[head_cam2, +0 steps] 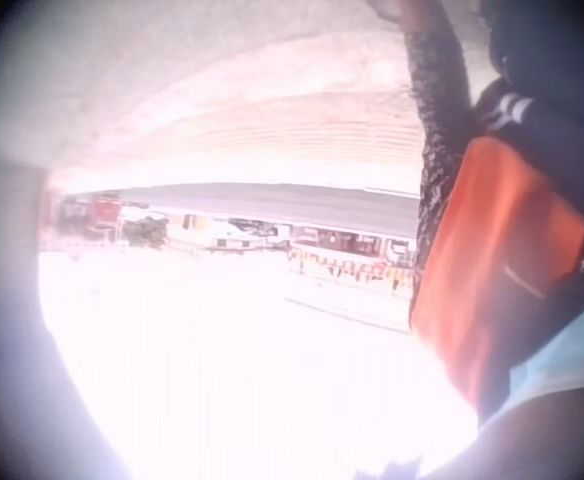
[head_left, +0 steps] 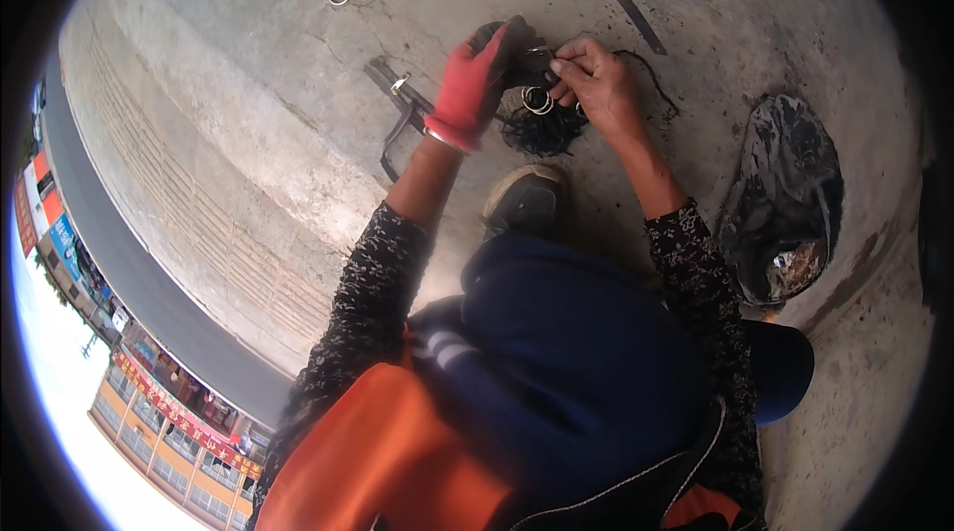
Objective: The person uses a metal tool to pry open a black bag, removes a small brass object, and then handles several metal rings and a black tassel on the floor.
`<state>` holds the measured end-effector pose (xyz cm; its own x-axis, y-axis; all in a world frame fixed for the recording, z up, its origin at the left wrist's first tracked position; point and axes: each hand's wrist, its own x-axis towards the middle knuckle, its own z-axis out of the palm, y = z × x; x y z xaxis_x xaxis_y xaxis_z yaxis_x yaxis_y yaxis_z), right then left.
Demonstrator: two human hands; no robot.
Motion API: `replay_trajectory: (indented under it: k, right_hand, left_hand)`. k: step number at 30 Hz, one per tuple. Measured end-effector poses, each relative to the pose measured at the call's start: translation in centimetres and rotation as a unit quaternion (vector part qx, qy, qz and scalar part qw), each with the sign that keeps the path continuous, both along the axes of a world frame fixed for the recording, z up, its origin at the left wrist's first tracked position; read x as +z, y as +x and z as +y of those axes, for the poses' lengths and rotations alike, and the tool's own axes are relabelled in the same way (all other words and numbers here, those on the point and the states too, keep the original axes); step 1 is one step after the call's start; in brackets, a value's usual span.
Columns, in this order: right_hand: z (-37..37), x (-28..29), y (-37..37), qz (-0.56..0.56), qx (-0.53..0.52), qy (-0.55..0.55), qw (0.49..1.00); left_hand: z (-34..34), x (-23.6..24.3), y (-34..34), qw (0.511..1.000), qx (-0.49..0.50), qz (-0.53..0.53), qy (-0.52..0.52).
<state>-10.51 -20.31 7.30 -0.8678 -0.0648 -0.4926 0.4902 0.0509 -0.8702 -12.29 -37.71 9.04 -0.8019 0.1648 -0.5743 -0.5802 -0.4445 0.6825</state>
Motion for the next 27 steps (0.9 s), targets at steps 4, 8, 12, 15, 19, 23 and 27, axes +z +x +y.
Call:
replay_trajectory:
  k: [4,8,12,15,19,23,27]
  right_hand:
    - [-0.2,0.3,-0.1,0.02,0.008,0.009,1.0]
    - [-0.6,1.2,-0.2,0.066,0.036,0.018,0.997]
    - [-0.8,0.1,0.2,0.048,0.022,0.012,0.999]
    - [-0.9,0.0,0.3,0.023,0.024,0.015,0.999]
    - [-0.6,0.0,0.2,0.0,0.047,-0.016,0.999]
    - [-0.2,-0.8,-0.1,-0.035,0.066,-0.027,0.997]
    - [-1.0,-0.6,0.5,-0.012,0.001,-0.001,1.0]
  left_hand:
    - [0.5,0.6,0.4,0.998,0.024,0.003,-0.054]
    - [0.3,0.3,0.5,0.997,0.039,0.025,-0.057]
    - [0.6,-0.4,0.4,0.997,0.049,0.001,-0.053]
    - [0.6,-0.8,0.7,0.986,0.024,0.07,-0.151]
    - [0.6,1.3,0.9,0.955,-0.034,0.101,-0.275]
    - [0.2,1.7,1.0,0.942,-0.076,0.072,-0.319]
    - [-1.8,2.9,-0.8,0.948,-0.029,0.046,-0.314]
